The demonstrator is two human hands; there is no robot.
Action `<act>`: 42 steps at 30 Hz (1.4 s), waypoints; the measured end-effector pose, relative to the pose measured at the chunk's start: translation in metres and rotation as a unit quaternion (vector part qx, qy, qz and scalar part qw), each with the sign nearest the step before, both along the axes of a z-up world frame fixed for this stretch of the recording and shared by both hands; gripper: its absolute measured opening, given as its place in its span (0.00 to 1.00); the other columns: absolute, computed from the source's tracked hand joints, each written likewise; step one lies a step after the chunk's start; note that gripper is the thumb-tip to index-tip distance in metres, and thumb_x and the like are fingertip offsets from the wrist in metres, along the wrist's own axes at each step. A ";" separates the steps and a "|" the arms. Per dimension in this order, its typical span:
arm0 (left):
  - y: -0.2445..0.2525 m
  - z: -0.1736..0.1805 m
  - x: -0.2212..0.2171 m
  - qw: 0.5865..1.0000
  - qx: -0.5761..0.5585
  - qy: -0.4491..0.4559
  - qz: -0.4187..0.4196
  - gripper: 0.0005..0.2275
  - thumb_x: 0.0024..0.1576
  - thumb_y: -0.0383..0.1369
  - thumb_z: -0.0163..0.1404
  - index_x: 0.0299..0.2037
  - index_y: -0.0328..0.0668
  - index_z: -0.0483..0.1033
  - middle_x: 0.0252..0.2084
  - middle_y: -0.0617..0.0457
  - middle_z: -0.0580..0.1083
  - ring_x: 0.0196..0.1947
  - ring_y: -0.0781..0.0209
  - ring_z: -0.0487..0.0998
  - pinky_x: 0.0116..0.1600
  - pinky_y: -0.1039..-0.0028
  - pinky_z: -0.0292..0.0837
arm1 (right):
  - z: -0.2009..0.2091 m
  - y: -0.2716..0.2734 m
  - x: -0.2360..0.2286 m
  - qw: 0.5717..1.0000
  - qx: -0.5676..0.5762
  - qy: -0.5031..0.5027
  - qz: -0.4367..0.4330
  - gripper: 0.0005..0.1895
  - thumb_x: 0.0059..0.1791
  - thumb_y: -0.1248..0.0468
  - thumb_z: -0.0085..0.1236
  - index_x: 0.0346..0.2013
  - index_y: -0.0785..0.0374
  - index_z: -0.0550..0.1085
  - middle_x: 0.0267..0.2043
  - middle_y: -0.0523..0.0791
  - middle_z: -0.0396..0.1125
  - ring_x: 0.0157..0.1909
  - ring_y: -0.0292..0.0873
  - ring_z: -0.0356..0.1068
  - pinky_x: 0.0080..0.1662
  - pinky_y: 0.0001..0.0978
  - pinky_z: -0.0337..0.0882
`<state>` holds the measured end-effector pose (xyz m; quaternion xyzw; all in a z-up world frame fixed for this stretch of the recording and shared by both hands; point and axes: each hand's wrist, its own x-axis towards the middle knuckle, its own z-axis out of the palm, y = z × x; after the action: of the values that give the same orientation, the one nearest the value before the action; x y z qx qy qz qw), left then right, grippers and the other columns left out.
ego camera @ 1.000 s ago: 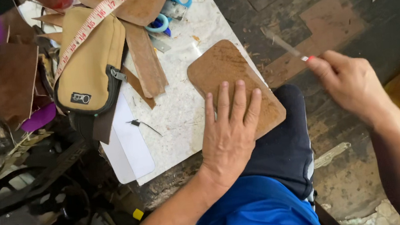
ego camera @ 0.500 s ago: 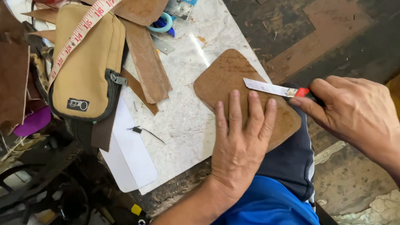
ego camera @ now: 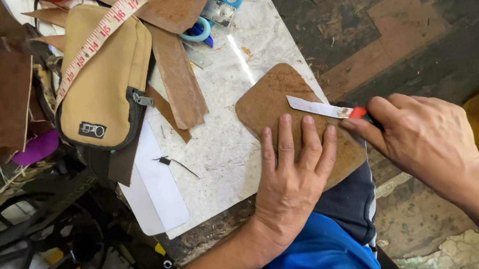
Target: The person uses a utility knife to scrape the surface of a rectangular piece of brown leather on a workbench. They repeatedly scrape the same area, occasionally pausing to adjust the blade or reposition the leather.
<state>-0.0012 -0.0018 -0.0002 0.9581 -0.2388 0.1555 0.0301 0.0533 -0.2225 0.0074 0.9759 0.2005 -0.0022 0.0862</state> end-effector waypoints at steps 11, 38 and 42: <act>0.000 0.000 0.000 1.000 -0.005 -0.008 -0.005 0.15 0.69 0.29 0.42 0.65 0.48 0.67 0.63 0.43 0.71 0.64 0.31 0.72 0.66 0.40 0.68 | 0.005 0.006 0.006 1.000 0.001 0.019 -0.009 0.29 0.60 0.33 0.46 0.27 0.49 0.66 0.22 0.38 0.61 0.27 0.45 0.70 0.30 0.39 0.68; 0.000 0.003 0.004 1.000 0.000 0.000 -0.018 0.15 0.69 0.28 0.41 0.64 0.48 0.69 0.63 0.42 0.70 0.65 0.31 0.71 0.66 0.39 0.68 | -0.002 0.011 0.032 0.999 0.041 -0.007 0.026 0.29 0.60 0.33 0.48 0.28 0.51 0.67 0.22 0.38 0.63 0.26 0.44 0.70 0.28 0.38 0.67; 0.002 0.001 0.004 1.000 -0.007 0.002 -0.016 0.15 0.69 0.29 0.41 0.65 0.49 0.67 0.64 0.42 0.70 0.65 0.31 0.71 0.66 0.39 0.67 | 0.002 0.009 0.030 0.999 0.031 -0.007 0.032 0.29 0.60 0.34 0.47 0.27 0.51 0.65 0.22 0.38 0.62 0.27 0.44 0.70 0.29 0.39 0.68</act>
<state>0.0024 0.0000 0.0011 0.9542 -0.2529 0.1545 0.0401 0.0832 -0.2130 0.0096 0.9711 0.2315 0.0132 0.0570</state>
